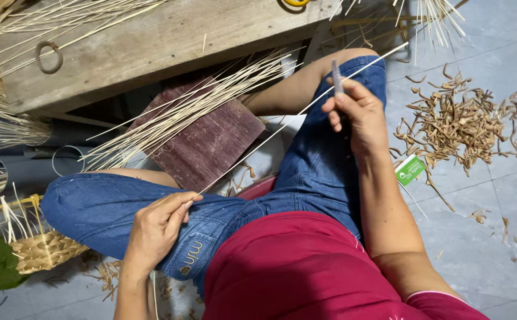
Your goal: The person sits on the floor and uses a small knife to shave and split thin bamboo strips, drawing each strip along the blade to trim it, then sets finished strips on the workbench and picks up new ones from a pile.
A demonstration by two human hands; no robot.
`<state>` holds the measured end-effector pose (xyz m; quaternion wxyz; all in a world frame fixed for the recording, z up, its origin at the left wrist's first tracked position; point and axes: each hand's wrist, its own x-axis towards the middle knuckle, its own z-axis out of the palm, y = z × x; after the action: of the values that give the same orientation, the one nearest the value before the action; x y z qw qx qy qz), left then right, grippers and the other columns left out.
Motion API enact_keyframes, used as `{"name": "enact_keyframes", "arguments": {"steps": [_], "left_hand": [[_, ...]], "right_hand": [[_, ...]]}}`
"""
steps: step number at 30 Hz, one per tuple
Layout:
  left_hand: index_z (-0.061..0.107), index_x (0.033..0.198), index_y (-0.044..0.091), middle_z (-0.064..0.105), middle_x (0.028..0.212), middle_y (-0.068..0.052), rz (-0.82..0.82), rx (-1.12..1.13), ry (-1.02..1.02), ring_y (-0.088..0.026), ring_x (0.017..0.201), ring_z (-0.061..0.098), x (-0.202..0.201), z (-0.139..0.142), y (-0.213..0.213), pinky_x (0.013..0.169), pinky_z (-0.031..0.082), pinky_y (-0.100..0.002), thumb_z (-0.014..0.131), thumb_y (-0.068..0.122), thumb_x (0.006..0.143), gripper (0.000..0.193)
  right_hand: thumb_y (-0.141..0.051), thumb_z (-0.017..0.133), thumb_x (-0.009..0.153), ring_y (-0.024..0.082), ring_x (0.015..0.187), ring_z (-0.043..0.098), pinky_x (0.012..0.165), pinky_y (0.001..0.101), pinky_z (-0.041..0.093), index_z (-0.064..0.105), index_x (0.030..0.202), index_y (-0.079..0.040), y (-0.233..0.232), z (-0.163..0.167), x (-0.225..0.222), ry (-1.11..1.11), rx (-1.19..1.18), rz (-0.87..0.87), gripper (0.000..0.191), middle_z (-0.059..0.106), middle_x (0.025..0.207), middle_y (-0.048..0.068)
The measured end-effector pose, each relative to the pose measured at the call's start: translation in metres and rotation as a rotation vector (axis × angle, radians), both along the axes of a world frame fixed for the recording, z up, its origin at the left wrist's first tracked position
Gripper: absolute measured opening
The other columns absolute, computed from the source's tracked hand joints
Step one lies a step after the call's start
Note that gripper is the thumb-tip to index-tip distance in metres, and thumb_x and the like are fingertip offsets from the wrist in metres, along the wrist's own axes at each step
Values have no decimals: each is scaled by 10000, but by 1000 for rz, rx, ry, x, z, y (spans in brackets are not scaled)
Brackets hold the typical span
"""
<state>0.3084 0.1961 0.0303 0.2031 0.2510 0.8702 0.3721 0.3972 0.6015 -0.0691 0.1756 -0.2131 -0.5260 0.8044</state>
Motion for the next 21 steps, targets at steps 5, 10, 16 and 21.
{"name": "enact_keyframes", "arguments": {"steps": [5, 10, 16, 21], "left_hand": [[775, 1078, 83, 720, 751, -45, 32, -27, -14, -94, 587, 640, -1, 0, -16, 575, 521, -257, 647, 56, 924, 203], [790, 1079, 94, 679, 666, -36, 62, -34, -118, -78, 582, 610, 3, -11, -28, 547, 501, -247, 646, 81, 939, 201], [778, 1104, 105, 661, 643, -8, 86, 49, -114, -54, 598, 610, 4, -25, -34, 559, 491, -230, 623, 105, 972, 204], [775, 1119, 111, 668, 645, -1, 99, 44, -174, -52, 588, 606, 12, -35, -27, 548, 487, -230, 617, 126, 976, 214]], "right_hand": [[-106, 640, 1063, 95, 642, 602, 550, 211, 483, 630, 1353, -12, 33, -9, 15, 24, -4, -127, 306, 699, 880, 68], [-75, 630, 1079, 114, 646, 616, 562, 235, 504, 607, 1407, -10, 58, -16, 28, 107, -86, -231, 336, 707, 899, 80], [-87, 653, 1089, 145, 674, 620, 585, 263, 500, 575, 1474, 17, 55, 9, 35, 235, -5, -209, 406, 702, 913, 107], [-115, 631, 1006, 113, 616, 619, 572, 226, 508, 480, 1554, 9, 2, 30, 27, 26, 19, 260, 581, 716, 850, 118]]}}
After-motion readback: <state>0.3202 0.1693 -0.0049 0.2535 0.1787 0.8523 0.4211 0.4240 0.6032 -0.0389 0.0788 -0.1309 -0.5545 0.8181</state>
